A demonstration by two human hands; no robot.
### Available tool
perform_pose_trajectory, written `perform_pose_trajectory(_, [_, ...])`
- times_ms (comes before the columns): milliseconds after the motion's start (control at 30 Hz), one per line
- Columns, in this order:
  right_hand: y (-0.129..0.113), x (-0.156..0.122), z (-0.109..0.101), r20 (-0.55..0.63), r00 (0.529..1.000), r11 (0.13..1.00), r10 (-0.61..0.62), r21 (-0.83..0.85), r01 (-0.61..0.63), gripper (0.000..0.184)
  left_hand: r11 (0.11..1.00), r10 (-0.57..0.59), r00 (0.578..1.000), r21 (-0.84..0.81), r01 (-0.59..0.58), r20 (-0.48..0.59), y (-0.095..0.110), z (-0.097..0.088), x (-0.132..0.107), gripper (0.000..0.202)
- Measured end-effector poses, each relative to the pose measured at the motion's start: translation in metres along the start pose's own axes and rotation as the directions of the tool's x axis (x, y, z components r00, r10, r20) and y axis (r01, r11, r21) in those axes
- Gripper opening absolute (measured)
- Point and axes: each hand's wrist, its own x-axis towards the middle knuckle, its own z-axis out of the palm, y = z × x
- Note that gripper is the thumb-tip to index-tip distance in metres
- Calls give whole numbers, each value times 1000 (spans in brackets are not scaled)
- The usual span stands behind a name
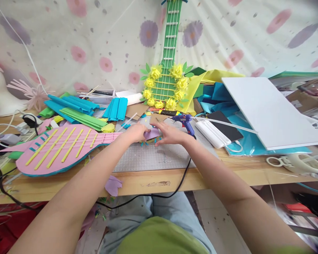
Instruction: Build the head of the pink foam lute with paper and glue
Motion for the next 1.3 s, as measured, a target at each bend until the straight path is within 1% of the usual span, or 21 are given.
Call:
perform_pose_trajectory(100, [-4,3,4,9,1000,999,-4,-41,4,87,1000,-1,1000,-11,1,9,-3,1,2,45])
perform_pose_trajectory(233, [-3,8,8,14,1000,999,9,-34,-9,87,1000,10,1000,1,-10,-1,-2,1,2,42])
perform_pose_trajectory(367, [-5,7,6,22,1000,999,-14,-29,14,89,1000,8,1000,4,-8,-15,0,-1,-2,41])
perform_pose_trajectory(433, [-9,6,5,-4,1000,999,-31,-37,31,88,1000,-3,1000,-4,3,-27,0,-1,-4,42])
perform_pose_trajectory(500, [-14,6,7,-54,998,997,-21,-76,17,87,1000,0,999,-10,-1,-45,0,-1,-5,38])
perform_pose_trajectory(600, [-22,11,16,-118,993,984,-1,-179,-20,86,1000,17,998,2,-17,-54,-1,0,-4,33])
perform_pose_trajectory(733, [-25,14,28,-103,995,967,14,-252,-39,88,1000,-17,998,20,19,-65,-2,3,-1,36])
perform_pose_trajectory(933, [-25,12,28,-76,996,961,44,-268,-63,90,999,-1,999,52,3,-42,0,0,0,35])
perform_pose_trajectory(1200, [-27,13,28,-87,994,964,64,-251,-84,91,999,-4,997,31,6,-77,-2,4,1,29])
perform_pose_trajectory(1300, [-27,13,27,-109,991,969,73,-227,-96,93,1000,22,997,5,-21,-79,-2,4,-1,29])
